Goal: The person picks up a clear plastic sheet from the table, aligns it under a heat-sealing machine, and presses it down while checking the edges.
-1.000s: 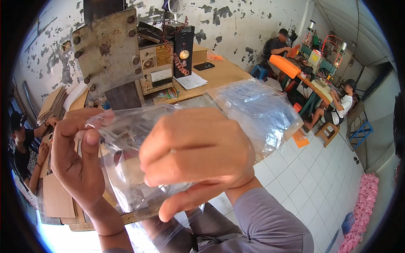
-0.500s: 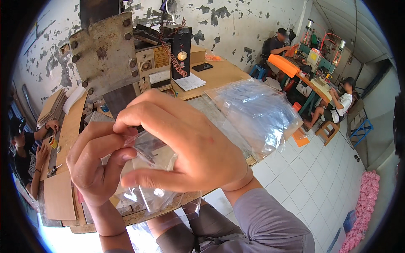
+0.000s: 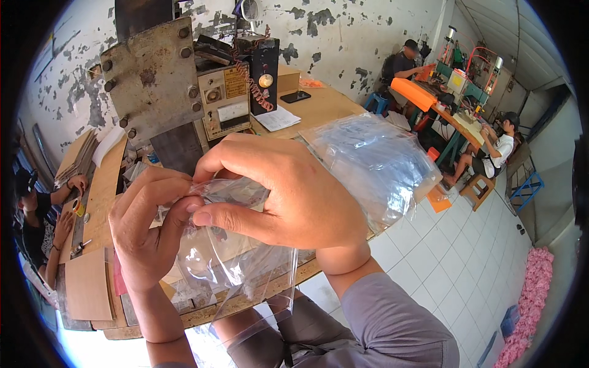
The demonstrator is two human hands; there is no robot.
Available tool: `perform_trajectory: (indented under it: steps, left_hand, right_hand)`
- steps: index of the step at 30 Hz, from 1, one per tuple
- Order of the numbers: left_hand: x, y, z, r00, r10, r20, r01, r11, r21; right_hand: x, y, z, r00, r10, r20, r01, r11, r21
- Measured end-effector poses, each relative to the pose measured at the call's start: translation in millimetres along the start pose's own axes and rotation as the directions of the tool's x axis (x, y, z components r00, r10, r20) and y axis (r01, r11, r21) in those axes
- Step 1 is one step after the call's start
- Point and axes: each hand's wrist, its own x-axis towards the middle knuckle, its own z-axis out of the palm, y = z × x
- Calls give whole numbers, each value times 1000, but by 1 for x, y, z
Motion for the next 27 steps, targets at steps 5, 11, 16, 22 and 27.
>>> perform_trajectory:
  steps: [5, 11, 16, 22, 27]
  left_hand:
    - [-1, 2, 0, 999, -38, 15, 38, 999, -3]
    - [2, 4, -1, 999, -22, 27, 22, 1000, 4]
    - [-1, 4, -6, 995, -53, 82, 55, 998, -20]
    - [-2, 5, -3, 988, -110, 110, 114, 993, -35]
    - [-2, 4, -3, 990, -108, 92, 112, 993, -36]
  right_hand:
    - [3, 3, 1, 997, -47, -68, 45, 999, -26]
    - [3, 3, 3, 996, -56, -70, 58, 998, 23]
    - [4, 4, 5, 997, -38, -72, 38, 999, 1]
    - [3, 6, 2, 997, -40, -63, 37, 998, -49]
    - [4, 6, 3, 995, -67, -78, 65, 997, -32]
